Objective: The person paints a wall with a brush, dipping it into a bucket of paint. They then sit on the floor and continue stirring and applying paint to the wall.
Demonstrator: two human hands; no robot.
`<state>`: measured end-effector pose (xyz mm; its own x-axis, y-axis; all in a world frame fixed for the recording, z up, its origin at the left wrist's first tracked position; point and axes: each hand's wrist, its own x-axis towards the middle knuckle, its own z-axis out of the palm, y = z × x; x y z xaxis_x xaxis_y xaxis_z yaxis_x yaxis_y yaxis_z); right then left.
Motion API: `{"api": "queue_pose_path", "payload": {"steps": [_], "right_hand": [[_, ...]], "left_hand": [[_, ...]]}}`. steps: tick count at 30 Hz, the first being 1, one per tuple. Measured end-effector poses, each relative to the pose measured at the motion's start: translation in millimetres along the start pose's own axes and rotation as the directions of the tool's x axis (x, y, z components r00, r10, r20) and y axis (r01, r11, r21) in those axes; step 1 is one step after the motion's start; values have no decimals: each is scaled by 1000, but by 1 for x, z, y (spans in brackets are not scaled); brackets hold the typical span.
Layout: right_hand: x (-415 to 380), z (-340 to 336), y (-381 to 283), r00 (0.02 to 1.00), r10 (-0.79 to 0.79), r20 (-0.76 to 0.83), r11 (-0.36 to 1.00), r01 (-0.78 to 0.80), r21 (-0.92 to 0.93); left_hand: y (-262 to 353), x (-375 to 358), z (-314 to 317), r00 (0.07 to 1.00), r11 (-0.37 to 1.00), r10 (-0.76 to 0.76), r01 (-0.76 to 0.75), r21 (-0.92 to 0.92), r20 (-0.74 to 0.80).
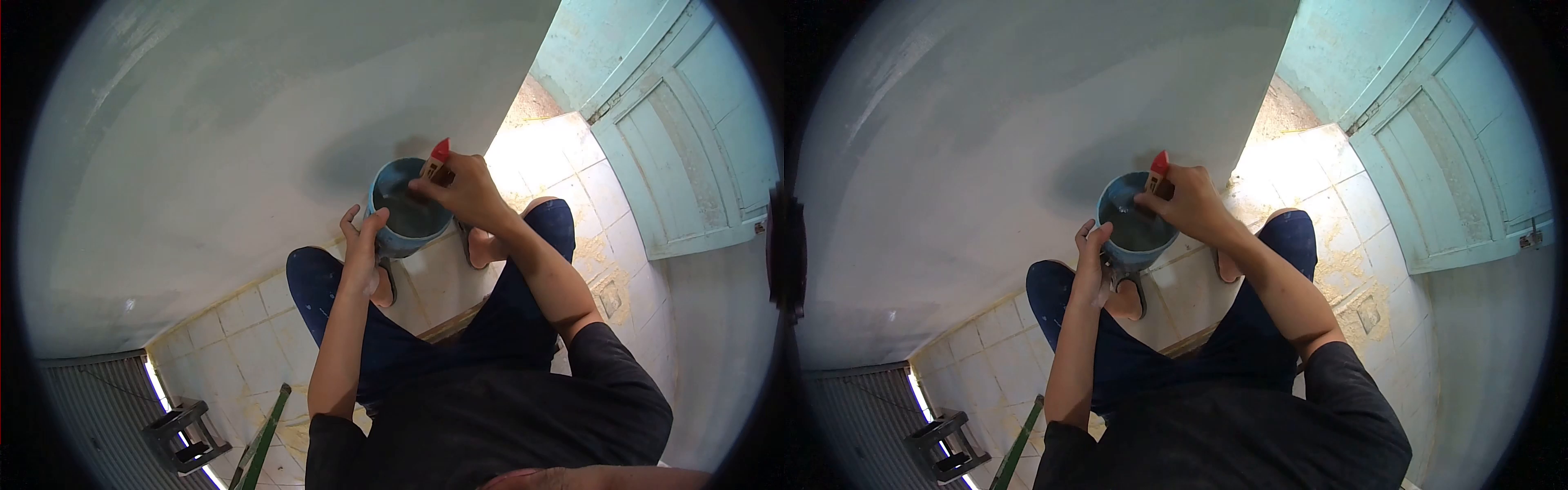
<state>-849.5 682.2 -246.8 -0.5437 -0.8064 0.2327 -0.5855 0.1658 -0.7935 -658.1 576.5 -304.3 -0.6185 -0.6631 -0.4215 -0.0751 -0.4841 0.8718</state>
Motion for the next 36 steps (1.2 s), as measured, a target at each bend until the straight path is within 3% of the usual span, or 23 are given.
{"api": "queue_pose_path", "payload": {"steps": [7,13,15,24,27,30,32,33,35,36], "right_hand": [[2,3,8,996,6,-89,995,2,95],[-4,1,7,999,-32,-30,996,35,88],[-4,0,6,995,-21,98,997,13,78],[0,-5,14,999,26,44,985,-33,168],[-2,-9,11,1000,12,-26,989,-8,145],[-2,-13,13,997,76,28,994,-78,77],[1,-11,22,989,144,38,957,-149,250],[2,-13,23,989,145,36,957,-149,251],[4,-17,25,964,266,7,801,-225,555],[6,-22,26,964,265,7,801,-224,555]], "left_hand": [[-1,2,-4,1000,1000,-2,2,-24,-4],[-1,1,-5,1000,999,16,-15,-45,2],[-1,1,-4,999,999,18,-17,-43,28],[-9,6,-6,1000,1000,-3,3,-12,-5],[-14,12,-10,1000,1000,-15,15,2,6],[-17,18,-15,998,997,-32,34,-64,45],[-19,18,-16,998,997,-29,33,-66,47],[-18,17,-14,999,997,-27,30,-73,42],[-16,16,-12,999,997,-19,23,-76,48],[-15,14,-10,999,997,-11,15,-80,52]]}}
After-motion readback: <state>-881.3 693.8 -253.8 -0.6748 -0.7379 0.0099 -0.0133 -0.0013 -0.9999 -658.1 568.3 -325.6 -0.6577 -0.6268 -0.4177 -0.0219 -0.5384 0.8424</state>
